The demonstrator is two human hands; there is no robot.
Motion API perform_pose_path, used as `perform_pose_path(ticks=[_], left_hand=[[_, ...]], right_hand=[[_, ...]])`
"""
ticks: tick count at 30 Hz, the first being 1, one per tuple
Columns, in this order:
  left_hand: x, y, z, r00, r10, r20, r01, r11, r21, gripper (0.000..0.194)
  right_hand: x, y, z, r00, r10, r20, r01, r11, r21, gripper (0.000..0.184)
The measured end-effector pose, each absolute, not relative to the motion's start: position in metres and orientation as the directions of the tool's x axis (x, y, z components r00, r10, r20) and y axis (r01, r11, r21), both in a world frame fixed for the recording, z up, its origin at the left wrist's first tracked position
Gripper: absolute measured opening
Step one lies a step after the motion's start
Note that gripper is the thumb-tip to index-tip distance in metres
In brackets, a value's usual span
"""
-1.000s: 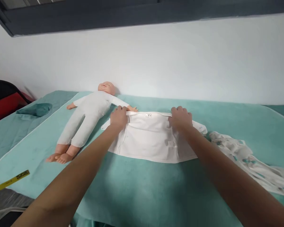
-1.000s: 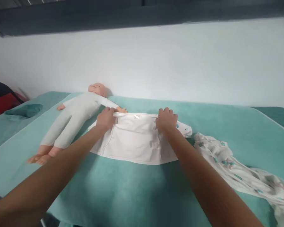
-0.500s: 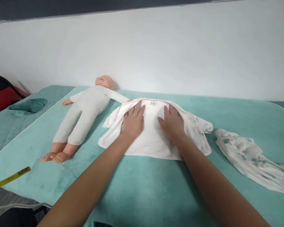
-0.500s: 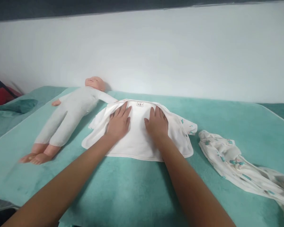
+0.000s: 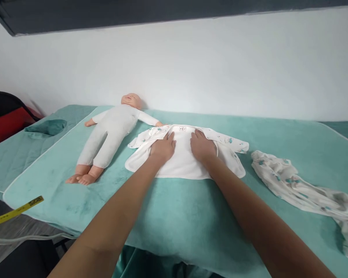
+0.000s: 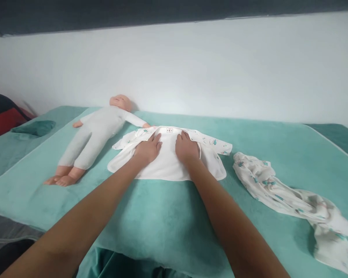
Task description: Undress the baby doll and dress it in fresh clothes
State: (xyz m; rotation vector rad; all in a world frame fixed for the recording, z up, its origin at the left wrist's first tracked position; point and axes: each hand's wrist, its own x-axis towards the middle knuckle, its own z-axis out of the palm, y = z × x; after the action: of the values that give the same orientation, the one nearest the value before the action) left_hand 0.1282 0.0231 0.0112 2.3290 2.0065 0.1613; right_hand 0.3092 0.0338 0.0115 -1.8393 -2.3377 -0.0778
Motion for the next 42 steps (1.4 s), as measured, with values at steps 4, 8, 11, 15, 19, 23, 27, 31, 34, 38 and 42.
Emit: perform_pose_path(ticks=[4, 8, 11, 15, 19, 23, 27, 31, 34, 38, 42], left_hand=[[0.130, 0.002, 0.011, 0.265, 0.959, 0.104, 0.960, -0.272, 0.059, 0.056], [0.133, -0.017, 0.005, 0.360, 0.927, 0.104, 0.931, -0.364, 0.029, 0.055], [0.135, -0.028, 0.000, 0.363, 0.926, 0.105, 0.929, -0.369, 0.040, 0.057], [0.136, -0.038, -0.004, 0.337, 0.935, 0.113, 0.937, -0.345, 0.055, 0.057], [0.134, -0.046, -0.006, 0.352, 0.929, 0.118, 0.929, -0.362, 0.073, 0.057], [0.131, -0.052, -0.005, 0.366, 0.924, 0.108, 0.921, -0.376, 0.098, 0.059], [0.125, -0.045, 0.002, 0.337, 0.938, 0.079, 0.932, -0.344, 0.114, 0.058], [0.111, -0.025, 0.010, 0.268, 0.962, 0.047, 0.954, -0.272, 0.127, 0.061], [0.104, -0.011, 0.013, 0.228, 0.973, 0.028, 0.960, -0.229, 0.162, 0.063], [0.104, -0.002, 0.013, 0.176, 0.983, 0.046, 0.965, -0.181, 0.190, 0.064], [0.107, 0.008, 0.014, 0.119, 0.991, 0.067, 0.973, -0.130, 0.189, 0.060]], right_hand=[[0.307, 0.031, 0.012, -0.449, 0.878, 0.163, 0.885, 0.463, -0.057, 0.049], [0.306, 0.032, 0.009, -0.548, 0.825, 0.136, 0.823, 0.561, -0.089, 0.048], [0.305, 0.029, 0.004, -0.537, 0.834, 0.128, 0.829, 0.550, -0.100, 0.049], [0.301, 0.019, 0.003, -0.485, 0.867, 0.115, 0.863, 0.496, -0.097, 0.054], [0.297, 0.007, 0.003, -0.434, 0.896, 0.098, 0.893, 0.442, -0.088, 0.059], [0.294, -0.006, 0.000, -0.393, 0.915, 0.085, 0.913, 0.400, -0.081, 0.061], [0.295, -0.016, -0.003, -0.362, 0.929, 0.081, 0.926, 0.368, -0.088, 0.062], [0.298, -0.015, -0.001, -0.354, 0.933, 0.067, 0.928, 0.360, -0.099, 0.063], [0.300, -0.008, 0.001, -0.377, 0.925, 0.047, 0.919, 0.380, -0.103, 0.065], [0.302, 0.008, 0.002, -0.340, 0.940, 0.028, 0.935, 0.341, -0.099, 0.068], [0.300, 0.024, 0.002, -0.251, 0.966, 0.055, 0.960, 0.256, -0.114, 0.070]])
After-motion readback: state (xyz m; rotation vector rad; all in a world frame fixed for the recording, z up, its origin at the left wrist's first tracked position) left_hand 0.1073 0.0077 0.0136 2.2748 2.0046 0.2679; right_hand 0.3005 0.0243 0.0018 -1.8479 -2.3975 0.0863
